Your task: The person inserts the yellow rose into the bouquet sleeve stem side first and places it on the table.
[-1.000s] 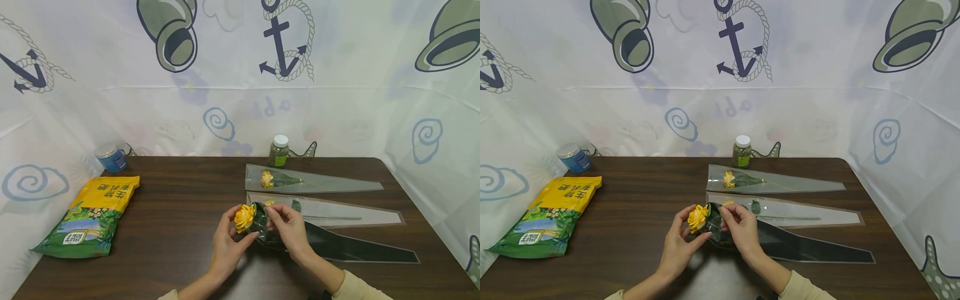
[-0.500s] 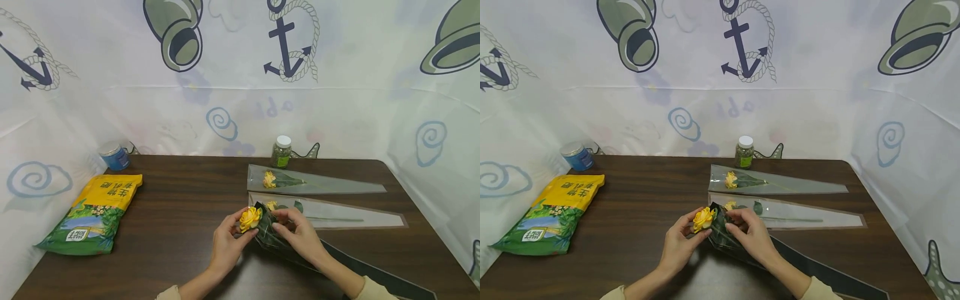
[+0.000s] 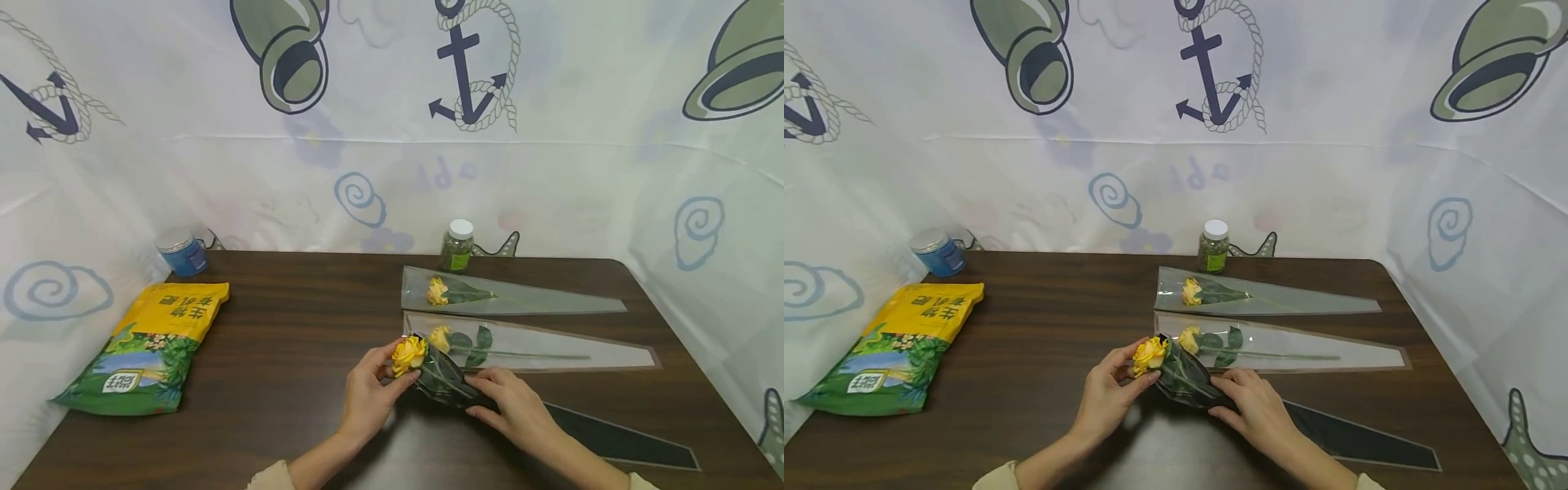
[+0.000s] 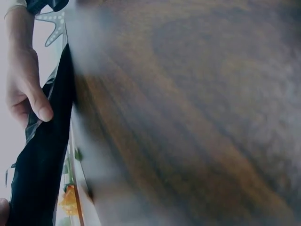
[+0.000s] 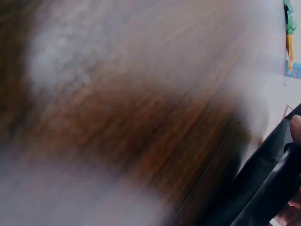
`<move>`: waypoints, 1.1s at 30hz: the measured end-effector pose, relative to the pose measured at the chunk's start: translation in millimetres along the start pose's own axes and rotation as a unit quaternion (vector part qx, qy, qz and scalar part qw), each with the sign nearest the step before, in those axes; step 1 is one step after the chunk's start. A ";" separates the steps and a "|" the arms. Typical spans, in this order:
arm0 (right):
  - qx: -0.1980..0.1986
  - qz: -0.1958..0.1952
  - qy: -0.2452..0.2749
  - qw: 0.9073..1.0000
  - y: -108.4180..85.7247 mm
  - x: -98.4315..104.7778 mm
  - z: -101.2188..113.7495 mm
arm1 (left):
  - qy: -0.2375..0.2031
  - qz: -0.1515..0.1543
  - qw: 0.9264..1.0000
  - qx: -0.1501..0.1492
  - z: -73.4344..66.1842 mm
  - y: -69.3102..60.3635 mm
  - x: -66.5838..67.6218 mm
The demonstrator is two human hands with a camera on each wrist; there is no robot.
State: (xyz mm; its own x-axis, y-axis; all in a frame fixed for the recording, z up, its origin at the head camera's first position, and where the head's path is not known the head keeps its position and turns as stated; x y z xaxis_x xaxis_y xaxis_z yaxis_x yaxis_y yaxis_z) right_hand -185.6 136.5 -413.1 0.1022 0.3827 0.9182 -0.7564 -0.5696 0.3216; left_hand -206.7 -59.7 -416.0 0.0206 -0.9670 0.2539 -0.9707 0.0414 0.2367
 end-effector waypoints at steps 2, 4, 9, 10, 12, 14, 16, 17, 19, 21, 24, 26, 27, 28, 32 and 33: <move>0.008 -0.011 0.006 1.000 1.7 0.8 1.3 | 0.005 0.012 1.000 0.006 -0.1 -0.2 0.4; 0.015 -0.023 0.011 1.000 2.2 2.6 2.0 | 0.016 0.028 0.999 0.010 -0.9 -0.7 -0.5; 0.029 -0.053 0.025 0.998 0.4 7.7 0.3 | 0.054 0.065 0.996 -0.006 -7.7 -1.0 -4.3; 0.030 -0.058 0.026 0.998 0.0 8.4 -0.2 | 0.061 0.071 0.996 -0.011 -9.6 -1.2 -4.8; 0.029 -0.066 0.028 0.997 -0.9 9.5 -1.3 | 0.075 0.079 0.994 -0.018 -12.5 -1.7 -5.9; 0.027 -0.071 0.028 0.997 -1.6 10.0 -1.7 | 0.085 0.081 0.993 -0.020 -14.3 -2.5 -6.3; 0.027 -0.073 0.029 0.997 -2.1 10.2 -1.4 | 0.090 0.072 0.993 -0.018 -15.0 -3.0 -5.2; 0.027 -0.074 0.029 0.997 -2.2 10.4 -1.0 | 0.087 0.065 0.994 -0.017 -15.1 -2.9 -4.4; 0.028 -0.076 0.030 0.996 -2.4 10.8 0.1 | 0.077 0.052 0.996 -0.012 -14.7 -2.7 -2.9; 0.031 -0.080 0.031 0.996 -2.6 11.4 1.0 | 0.065 0.042 0.997 -0.008 -14.0 -2.4 -1.8; 0.036 -0.087 0.028 0.995 -3.0 12.4 1.8 | 0.051 0.036 0.998 -0.003 -12.8 -2.3 -1.5; 0.039 -0.091 0.026 0.995 -3.2 12.8 1.9 | 0.050 0.033 0.998 -0.006 -12.9 -2.3 -1.6; 0.040 -0.092 0.026 0.995 -3.3 13.0 1.8 | 0.051 0.031 0.998 -0.008 -13.2 -2.2 -1.5; 0.041 -0.092 0.024 0.995 -3.3 12.9 1.7 | 0.049 0.031 0.998 -0.012 -13.5 -2.1 -1.5; 0.038 -0.089 0.019 0.995 -3.2 12.2 0.9 | 0.070 0.036 0.996 -0.040 -15.0 -2.0 -2.9; 0.037 -0.088 0.018 0.995 -3.1 12.0 0.5 | 0.077 0.041 0.995 -0.046 -15.3 -2.0 -3.9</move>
State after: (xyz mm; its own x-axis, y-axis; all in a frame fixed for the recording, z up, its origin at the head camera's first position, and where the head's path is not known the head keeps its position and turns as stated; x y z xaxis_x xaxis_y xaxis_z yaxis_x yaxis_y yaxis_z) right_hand -181.7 142.5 -403.0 0.2054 0.5065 0.8374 -0.6786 -0.5428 0.4948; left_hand -201.2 -52.2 -403.1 -0.0148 -0.9098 0.4148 -0.9445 0.1489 0.2929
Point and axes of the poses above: each hand's wrist, its own y-axis towards the middle knuckle, its own x-axis out of the back of the hand, z = x × y, the point moved 9 cm from there along y, towards the middle knuckle, and after that the axes turned 5 degrees about z, right-handed, at the moved point
